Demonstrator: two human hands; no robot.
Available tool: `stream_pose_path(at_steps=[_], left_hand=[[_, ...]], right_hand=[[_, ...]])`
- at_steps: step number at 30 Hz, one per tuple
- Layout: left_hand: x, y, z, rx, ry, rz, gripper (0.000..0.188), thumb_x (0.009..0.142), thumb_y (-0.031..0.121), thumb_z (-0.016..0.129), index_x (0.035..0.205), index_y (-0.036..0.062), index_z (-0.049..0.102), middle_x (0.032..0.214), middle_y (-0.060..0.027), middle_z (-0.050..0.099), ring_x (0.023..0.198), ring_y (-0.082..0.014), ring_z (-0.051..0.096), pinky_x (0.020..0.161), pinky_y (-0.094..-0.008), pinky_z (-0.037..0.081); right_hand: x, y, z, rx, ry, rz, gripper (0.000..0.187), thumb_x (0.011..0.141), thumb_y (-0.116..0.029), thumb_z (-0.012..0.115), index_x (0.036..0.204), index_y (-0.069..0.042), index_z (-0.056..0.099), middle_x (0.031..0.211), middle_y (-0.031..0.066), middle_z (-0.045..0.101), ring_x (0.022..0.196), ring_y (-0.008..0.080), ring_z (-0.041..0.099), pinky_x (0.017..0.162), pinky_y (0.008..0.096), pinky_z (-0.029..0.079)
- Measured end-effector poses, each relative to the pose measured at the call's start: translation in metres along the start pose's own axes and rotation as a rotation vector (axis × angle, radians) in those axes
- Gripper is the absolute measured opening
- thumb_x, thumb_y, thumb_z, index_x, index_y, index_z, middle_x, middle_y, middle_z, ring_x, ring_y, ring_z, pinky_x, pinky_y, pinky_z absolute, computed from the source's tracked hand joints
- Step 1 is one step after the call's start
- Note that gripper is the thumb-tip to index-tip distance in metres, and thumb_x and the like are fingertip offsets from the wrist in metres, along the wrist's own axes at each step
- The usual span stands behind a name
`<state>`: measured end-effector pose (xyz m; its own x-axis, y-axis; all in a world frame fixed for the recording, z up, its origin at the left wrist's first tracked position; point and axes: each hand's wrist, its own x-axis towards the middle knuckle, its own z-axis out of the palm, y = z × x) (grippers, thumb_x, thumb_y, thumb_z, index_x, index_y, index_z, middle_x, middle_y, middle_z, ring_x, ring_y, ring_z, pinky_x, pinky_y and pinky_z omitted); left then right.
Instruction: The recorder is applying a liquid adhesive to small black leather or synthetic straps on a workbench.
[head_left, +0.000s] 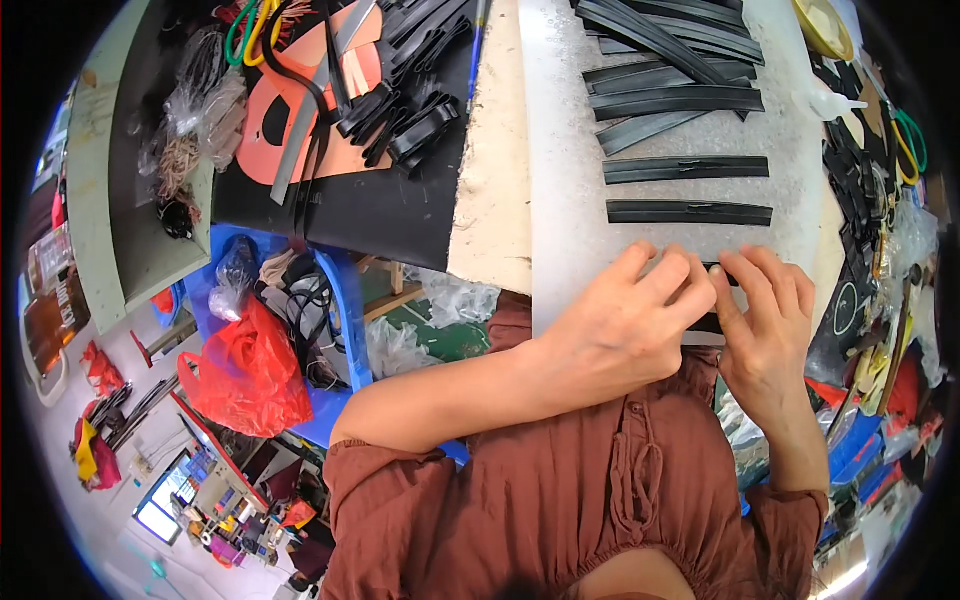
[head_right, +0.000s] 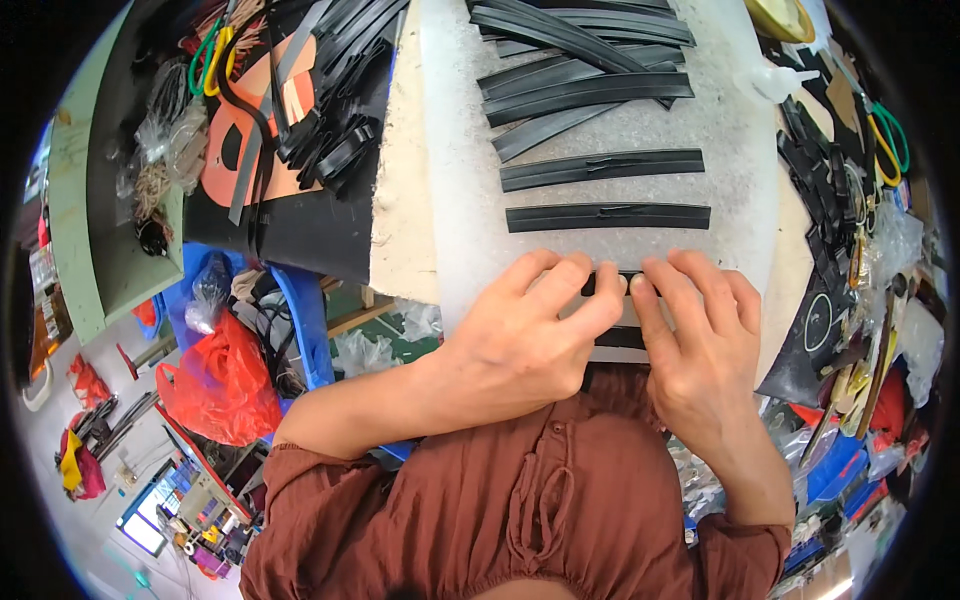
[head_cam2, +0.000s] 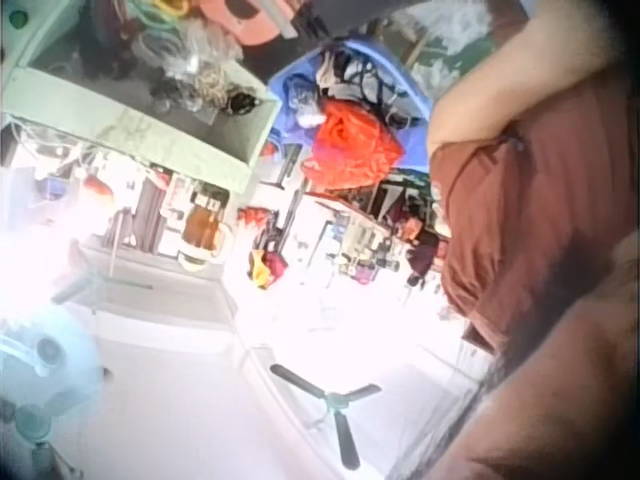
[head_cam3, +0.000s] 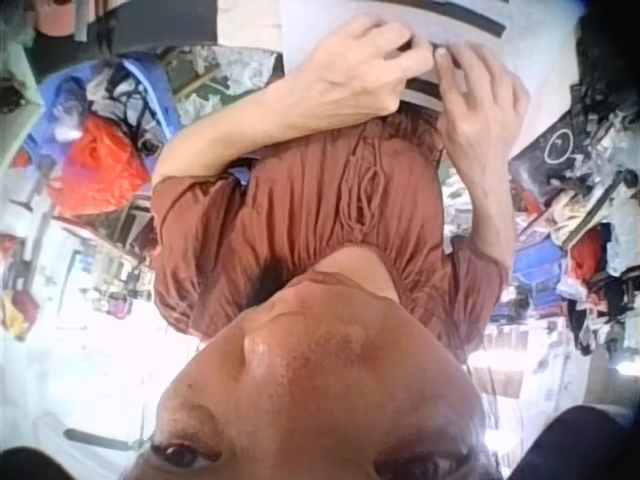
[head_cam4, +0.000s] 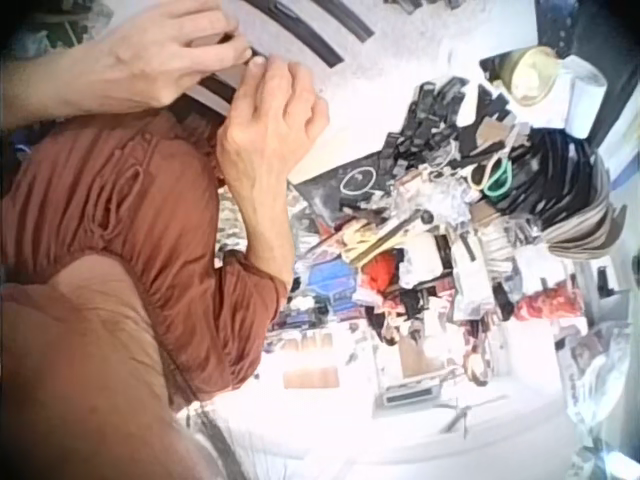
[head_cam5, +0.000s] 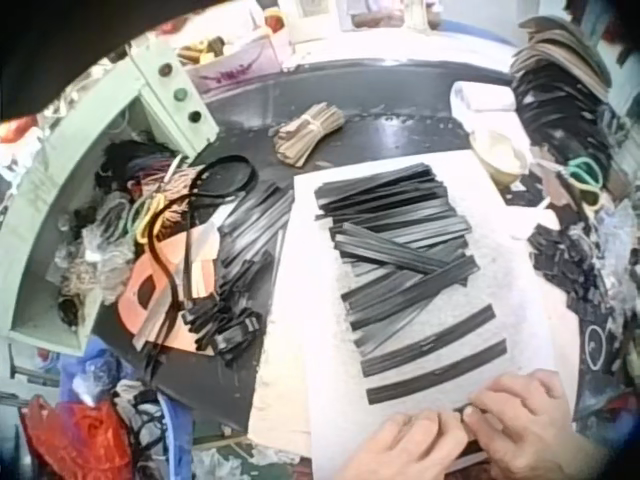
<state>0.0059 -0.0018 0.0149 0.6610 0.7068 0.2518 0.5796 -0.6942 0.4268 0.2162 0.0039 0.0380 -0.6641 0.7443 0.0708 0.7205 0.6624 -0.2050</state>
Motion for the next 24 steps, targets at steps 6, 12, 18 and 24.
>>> stream_pose_path(at_steps=[6,12,18,24], left_hand=[[0.004,-0.003,-0.004,-0.021,-0.011,0.004,0.035,0.071,0.004,0.066,0.103,-0.0105,0.068,0.118,-0.0160,0.058,0.103,-0.0324,0.057,0.086,-0.0428,0.050],[0.010,-0.001,-0.005,0.085,-0.045,0.003,0.037,0.070,0.004,0.067,0.106,-0.0053,0.070,0.118,-0.0096,0.062,0.102,-0.0256,0.059,0.089,-0.0418,0.045],[0.006,0.003,-0.003,0.169,0.043,-0.097,0.034,0.074,0.010,0.065,0.107,0.0051,0.073,0.110,-0.0007,0.066,0.098,-0.0175,0.062,0.089,-0.0370,0.036],[-0.001,-0.027,-0.011,0.106,0.318,-0.249,0.029,0.076,0.011,0.077,0.105,0.0088,0.074,0.098,-0.0008,0.065,0.084,-0.0180,0.060,0.084,-0.0369,0.037]], right_hand=[[0.006,0.001,-0.005,0.067,-0.032,-0.007,0.039,0.073,-0.010,0.064,0.107,0.008,0.069,0.119,0.0142,0.063,0.118,0.0318,0.058,0.101,0.0484,0.043],[0.005,0.002,0.001,0.090,0.012,-0.030,0.031,0.070,-0.008,0.066,0.097,0.008,0.068,0.116,0.0137,0.063,0.116,0.0307,0.058,0.104,0.0490,0.042],[0.012,0.019,-0.014,0.175,0.052,0.050,0.032,0.070,-0.005,0.069,0.102,-0.005,0.072,0.109,0.0074,0.064,0.106,0.0275,0.059,0.090,0.0433,0.043],[0.024,0.045,0.001,0.154,0.297,0.242,0.036,0.073,-0.002,0.077,0.108,-0.011,0.074,0.103,0.0028,0.065,0.096,0.0250,0.059,0.084,0.0394,0.041]])
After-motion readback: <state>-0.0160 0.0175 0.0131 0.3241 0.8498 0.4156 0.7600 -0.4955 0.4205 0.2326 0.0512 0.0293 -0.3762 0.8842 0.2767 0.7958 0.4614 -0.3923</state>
